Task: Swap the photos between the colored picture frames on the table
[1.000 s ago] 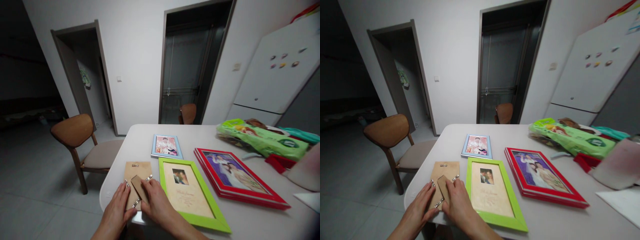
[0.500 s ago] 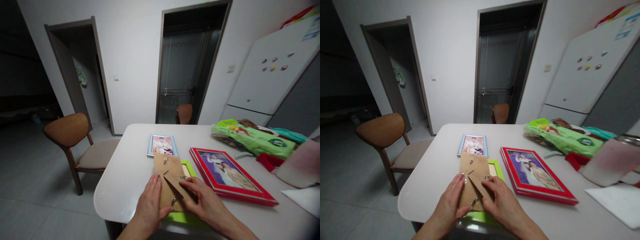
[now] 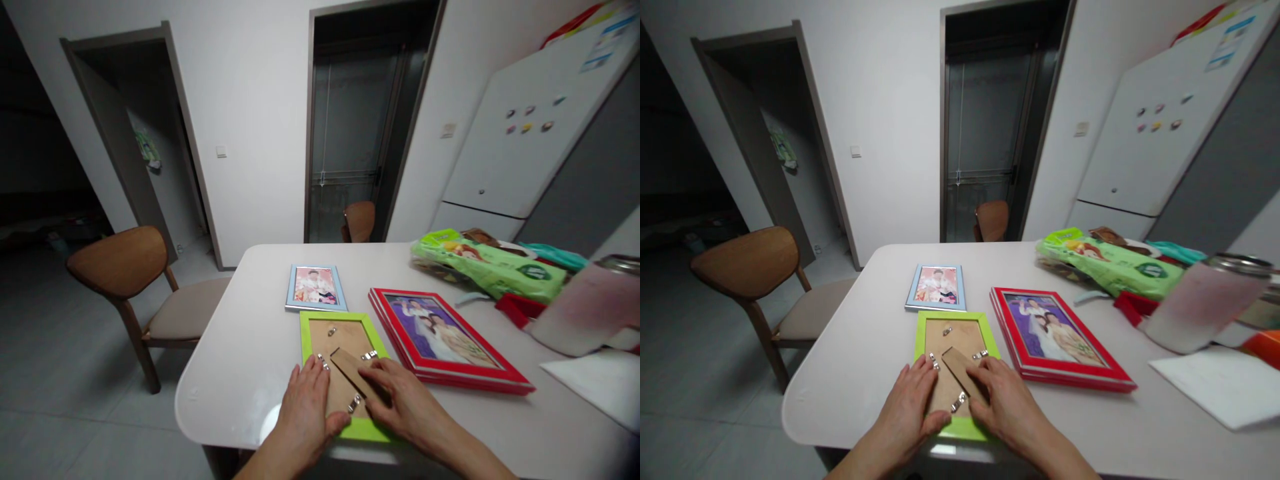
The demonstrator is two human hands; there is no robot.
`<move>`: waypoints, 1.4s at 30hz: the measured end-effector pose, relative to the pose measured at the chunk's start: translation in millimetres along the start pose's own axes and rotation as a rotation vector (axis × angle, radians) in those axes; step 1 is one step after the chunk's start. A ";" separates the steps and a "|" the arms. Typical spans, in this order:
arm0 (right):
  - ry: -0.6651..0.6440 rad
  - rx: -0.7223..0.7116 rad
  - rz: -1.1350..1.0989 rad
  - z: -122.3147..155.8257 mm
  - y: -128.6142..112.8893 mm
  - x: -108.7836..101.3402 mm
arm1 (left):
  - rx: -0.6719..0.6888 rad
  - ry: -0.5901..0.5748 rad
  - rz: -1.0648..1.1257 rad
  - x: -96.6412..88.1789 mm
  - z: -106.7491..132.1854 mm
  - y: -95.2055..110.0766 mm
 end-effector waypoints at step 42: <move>0.100 -0.033 0.058 -60.1 20.7 6.1 | 0.178 0.087 -0.019 11.4 3.0 -16.3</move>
Point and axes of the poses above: each hand's wrist, its own z-axis away from the middle knuckle, its own x-axis out of the palm, y = z × x, the point moved 3 cm from there along -z, towards the middle knuckle, and after that the axes turned 9 degrees about -x, right-handed, at the moved point
